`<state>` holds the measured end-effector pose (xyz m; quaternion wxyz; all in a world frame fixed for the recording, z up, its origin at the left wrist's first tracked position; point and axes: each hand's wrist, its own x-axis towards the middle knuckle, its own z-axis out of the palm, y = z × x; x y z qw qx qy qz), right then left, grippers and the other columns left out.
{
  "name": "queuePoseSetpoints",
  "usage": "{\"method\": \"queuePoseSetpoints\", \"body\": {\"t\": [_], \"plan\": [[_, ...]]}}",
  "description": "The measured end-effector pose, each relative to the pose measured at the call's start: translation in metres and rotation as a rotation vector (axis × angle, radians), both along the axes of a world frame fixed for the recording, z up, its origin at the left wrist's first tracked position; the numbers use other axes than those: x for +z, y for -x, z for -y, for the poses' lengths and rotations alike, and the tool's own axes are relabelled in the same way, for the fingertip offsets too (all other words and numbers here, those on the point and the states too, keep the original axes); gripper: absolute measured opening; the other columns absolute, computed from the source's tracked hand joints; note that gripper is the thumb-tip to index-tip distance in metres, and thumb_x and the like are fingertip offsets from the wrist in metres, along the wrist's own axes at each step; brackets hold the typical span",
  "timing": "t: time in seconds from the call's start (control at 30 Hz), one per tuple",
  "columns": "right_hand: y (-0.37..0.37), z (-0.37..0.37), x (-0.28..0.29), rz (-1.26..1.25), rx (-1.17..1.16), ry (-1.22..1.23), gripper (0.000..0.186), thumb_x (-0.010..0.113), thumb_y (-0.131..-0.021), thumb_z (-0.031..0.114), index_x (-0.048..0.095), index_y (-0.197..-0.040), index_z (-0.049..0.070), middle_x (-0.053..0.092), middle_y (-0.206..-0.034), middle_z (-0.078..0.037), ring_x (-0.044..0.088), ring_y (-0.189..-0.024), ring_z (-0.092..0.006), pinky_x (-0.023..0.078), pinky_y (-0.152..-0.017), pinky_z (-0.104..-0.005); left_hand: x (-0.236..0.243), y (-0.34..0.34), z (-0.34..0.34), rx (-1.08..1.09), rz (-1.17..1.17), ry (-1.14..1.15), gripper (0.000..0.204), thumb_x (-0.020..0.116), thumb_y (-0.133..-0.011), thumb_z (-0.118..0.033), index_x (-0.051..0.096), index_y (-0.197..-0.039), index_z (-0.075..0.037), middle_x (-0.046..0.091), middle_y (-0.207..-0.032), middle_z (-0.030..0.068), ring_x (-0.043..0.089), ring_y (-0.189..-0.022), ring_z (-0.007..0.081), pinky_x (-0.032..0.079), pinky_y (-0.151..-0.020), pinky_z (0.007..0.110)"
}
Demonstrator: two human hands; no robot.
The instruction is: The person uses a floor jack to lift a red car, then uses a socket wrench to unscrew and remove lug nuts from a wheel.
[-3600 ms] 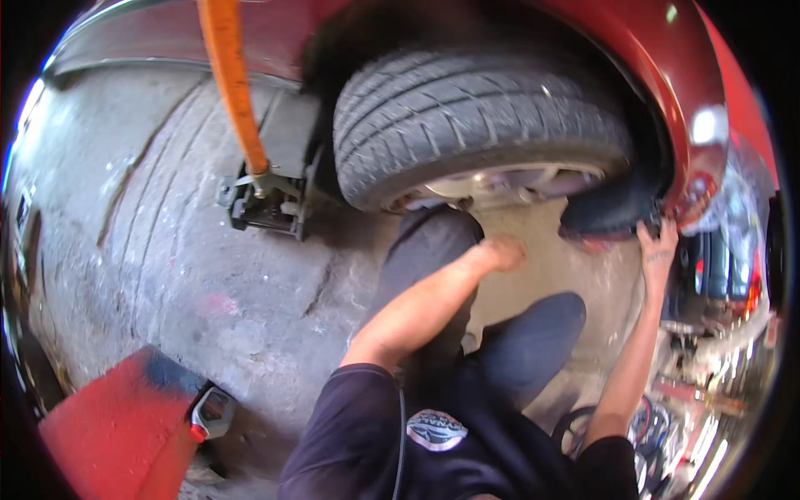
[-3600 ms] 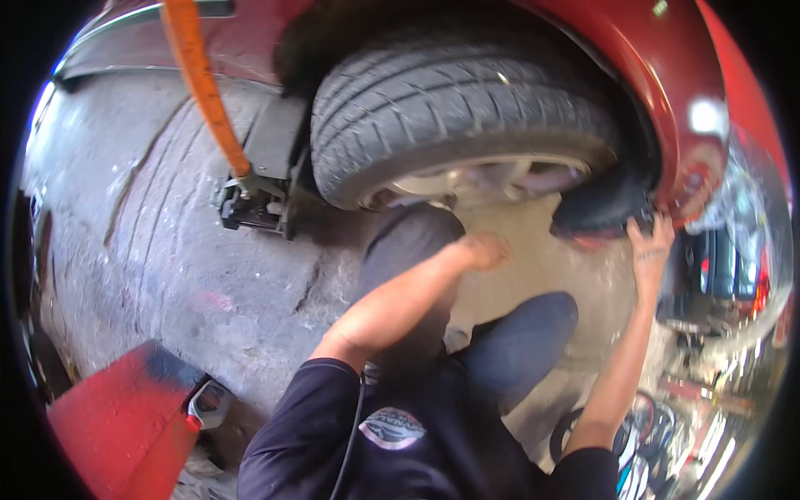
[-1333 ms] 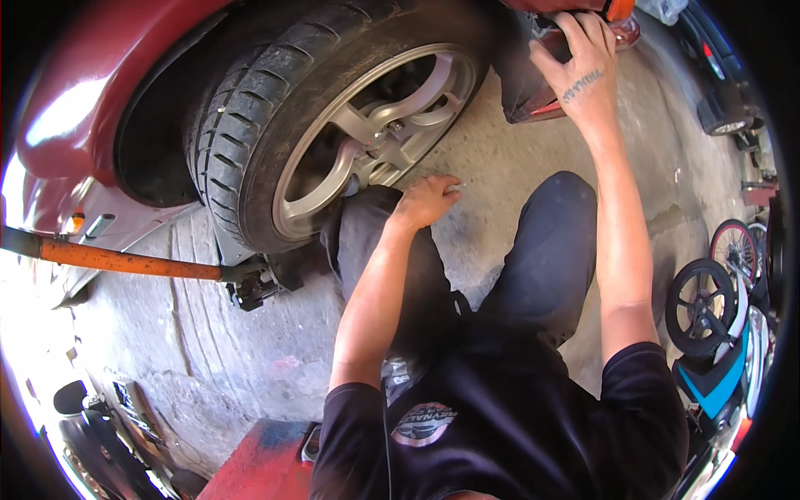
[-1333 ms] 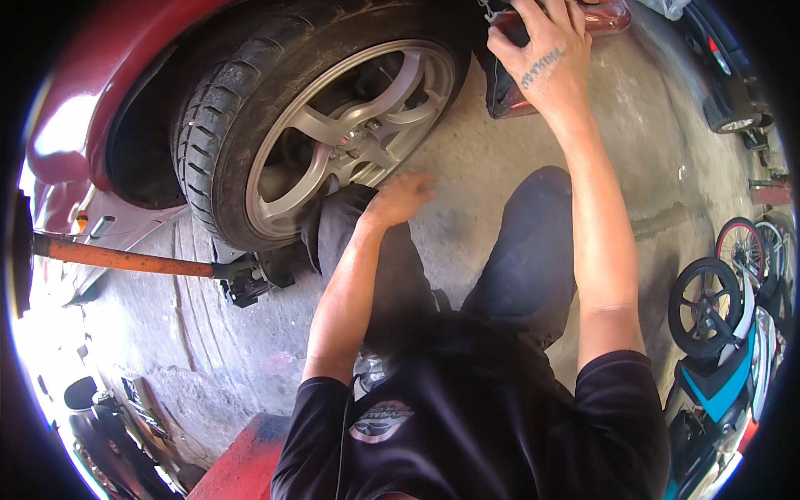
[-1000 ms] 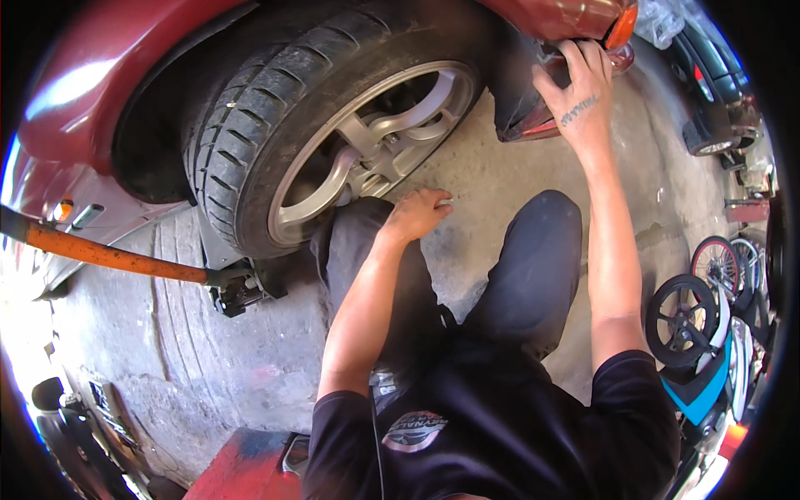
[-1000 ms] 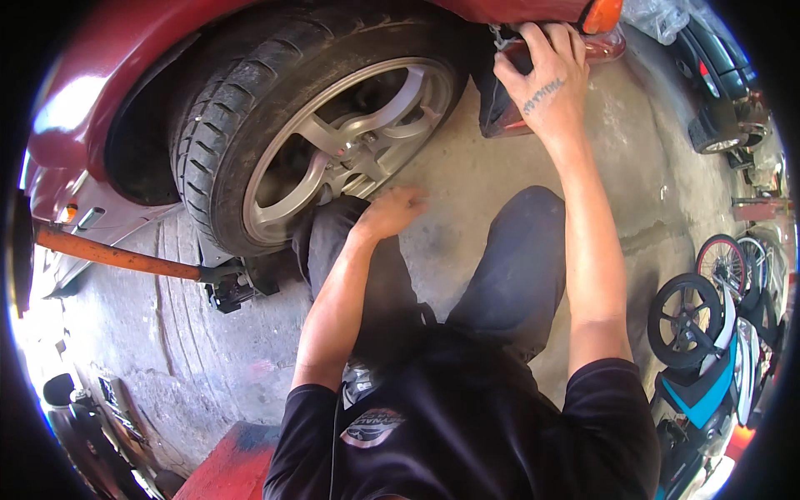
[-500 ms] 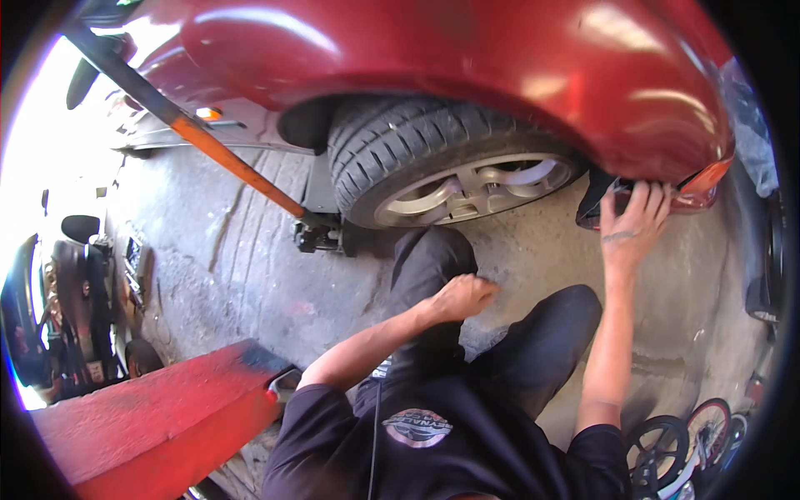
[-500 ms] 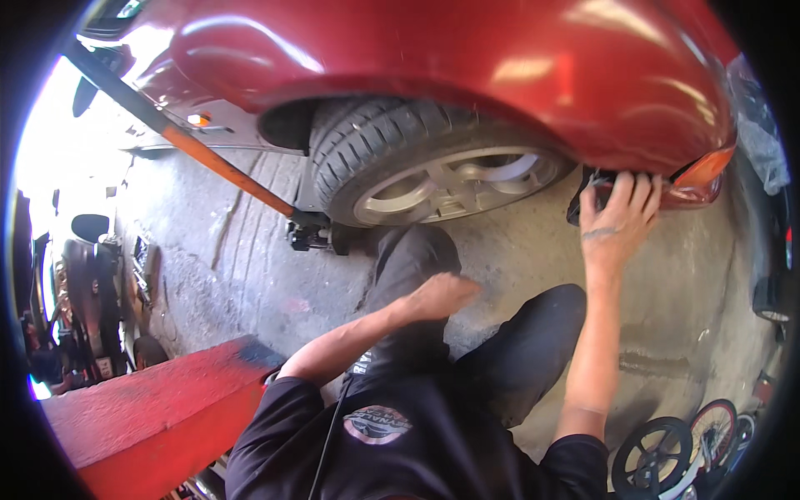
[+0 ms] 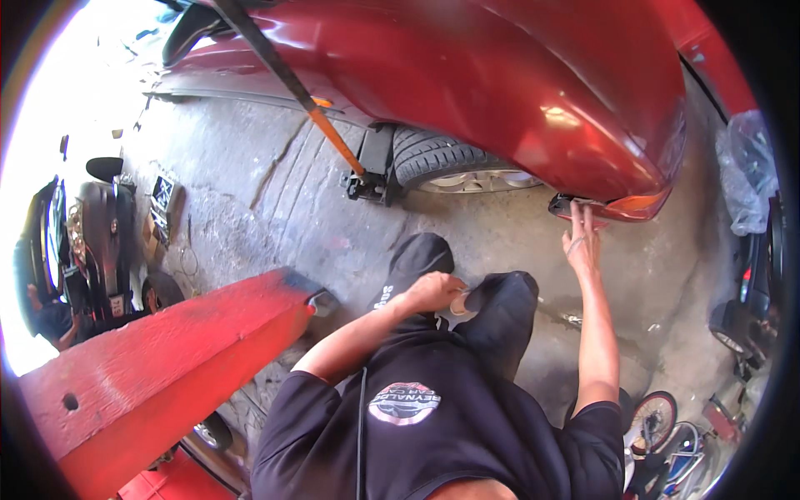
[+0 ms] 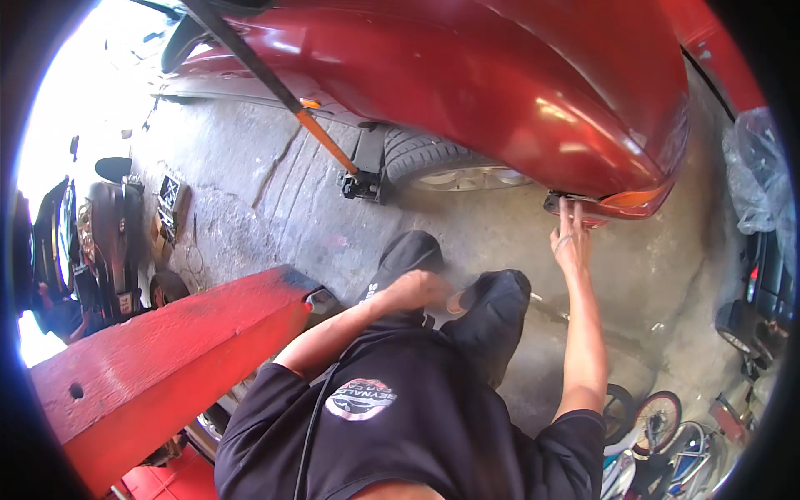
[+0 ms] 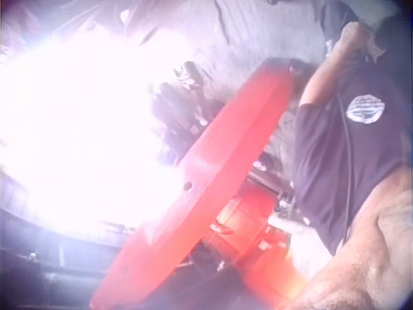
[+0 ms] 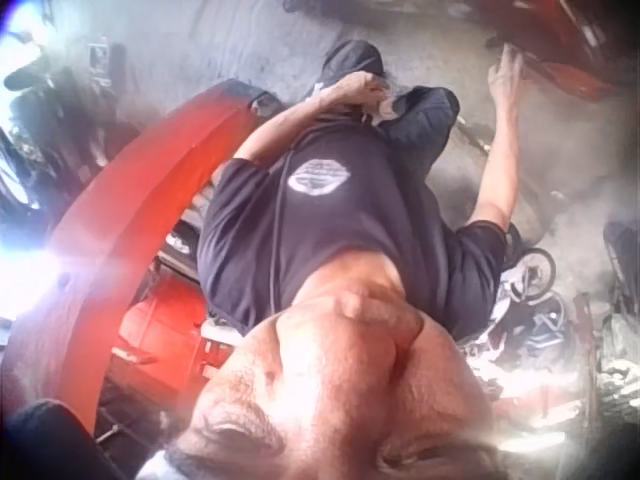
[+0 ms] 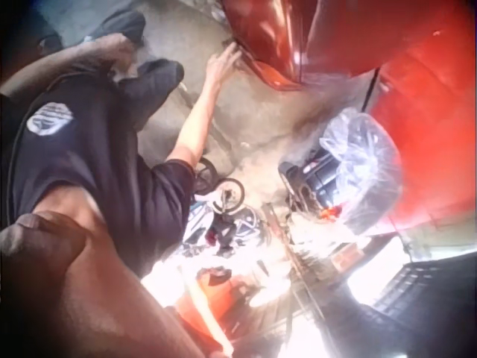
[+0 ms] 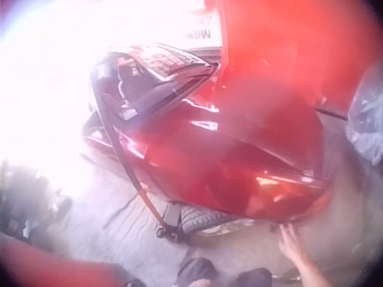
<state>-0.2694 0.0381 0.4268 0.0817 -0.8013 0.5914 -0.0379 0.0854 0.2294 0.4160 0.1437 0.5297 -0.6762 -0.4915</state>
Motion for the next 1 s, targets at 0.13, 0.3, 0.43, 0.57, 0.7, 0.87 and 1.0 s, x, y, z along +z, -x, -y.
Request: {"method": "queuePoseSetpoints", "body": {"t": [0.13, 0.3, 0.43, 0.57, 0.7, 0.87, 1.0], "plan": [[-0.031, -0.031, 0.065, 0.13, -0.002, -0.422, 0.066, 0.069, -0.087, 0.019, 0.046, -0.149, 0.011, 0.064, -0.127, -0.026, 0.064, -0.114, -0.0435, 0.051, -0.098, -0.0506, 0.085, -0.061, -0.015, 0.249, 0.066, -0.029, 0.028, 0.064, -0.09, -0.022, 0.075, -0.112, -0.009, 0.074, -0.104, 0.0176, 0.07, -0.099, 0.037, 0.056, -0.087, 0.045], [-0.152, -0.081, 0.146, 0.225, 0.188, -0.806, 0.058, 0.065, -0.09, 0.024, 0.052, -0.144, 0.01, 0.065, -0.129, -0.025, 0.063, -0.119, -0.0408, 0.051, -0.101, -0.0472, 0.175, -0.13, -0.055, 0.524, 0.042, -0.176, 0.036, 0.066, -0.093, -0.023, 0.07, -0.122, -0.002, 0.074, -0.106, 0.0224, 0.074, -0.099, 0.031, 0.055, -0.087, 0.039], [-0.233, -0.083, 0.159, 0.319, 0.468, -0.762, 0.056, 0.067, -0.089, 0.024, 0.056, -0.141, 0.007, 0.07, -0.115, -0.023, 0.068, -0.106, -0.0382, 0.054, -0.091, -0.046, 0.169, -0.168, -0.075, 0.602, -0.012, -0.257, 0.036, 0.063, -0.094, -0.025, 0.07, -0.122, -0.002, 0.074, -0.104, 0.0224, 0.074, -0.098, 0.0313, 0.055, -0.086, 0.039], [-0.342, -0.012, 0.218, 0.539, 0.392, -0.621, 0.052, 0.066, -0.09, 0.022, 0.059, -0.139, 0.007, 0.07, -0.095, -0.009, 0.065, -0.087, -0.0167, 0.054, -0.08, -0.0338, 0.11, -0.229, -0.09, 0.603, -0.008, -0.252, 0.033, 0.064, -0.094, -0.026, 0.073, -0.116, -0.003, 0.074, -0.107, 0.0215, 0.073, -0.101, 0.0334, 0.056, -0.089, 0.04], [-0.47, 0.091, 0.312, 1.034, 0.28, -0.158, 0.051, 0.071, -0.092, 0.024, 0.059, -0.135, -0.001, 0.072, -0.097, -0.013, 0.071, -0.099, -0.0267, 0.056, -0.09, -0.0397, 0.075, -0.336, -0.078, 0.542, 0.261, -0.22, 0.033, 0.066, -0.093, -0.028, 0.074, -0.115, -0.005, 0.073, -0.106, 0.0225, 0.071, -0.101, 0.0389, 0.056, -0.089, 0.04], [-0.613, 0.166, 0.446, 1.138, 0.105, -0.096, 0.094, 0.082, -0.08, 0.03, 0.031, -0.152, -0.002, 0.052, -0.14, -0.022, 0.047, -0.135, -0.0356, 0.042, -0.11, -0.0433, 0.072, -0.509, -0.072, 0.848, 0.108, -0.193, 0.033, 0.065, -0.094, -0.022, 0.072, -0.118, -0.001, 0.075, -0.108, 0.0208, 0.073, -0.103, 0.0297, 0.055, -0.09, 0.036], [-0.688, 0.223, 0.436, 1.227, 0.298, 0.187, 0.063, 0.078, -0.082, 0.021, 0.049, -0.132, -0.004, 0.064, -0.107, -0.018, 0.066, -0.094, -0.0212, 0.054, -0.082, -0.0348, 0.079, -0.601, -0.087, 0.919, 0.166, -0.149, 0.033, 0.063, -0.093, -0.019, 0.073, -0.118, 0.0, 0.076, -0.1, 0.0198, 0.074, -0.093, 0.0233, 0.055, -0.085, 0.034]]}}
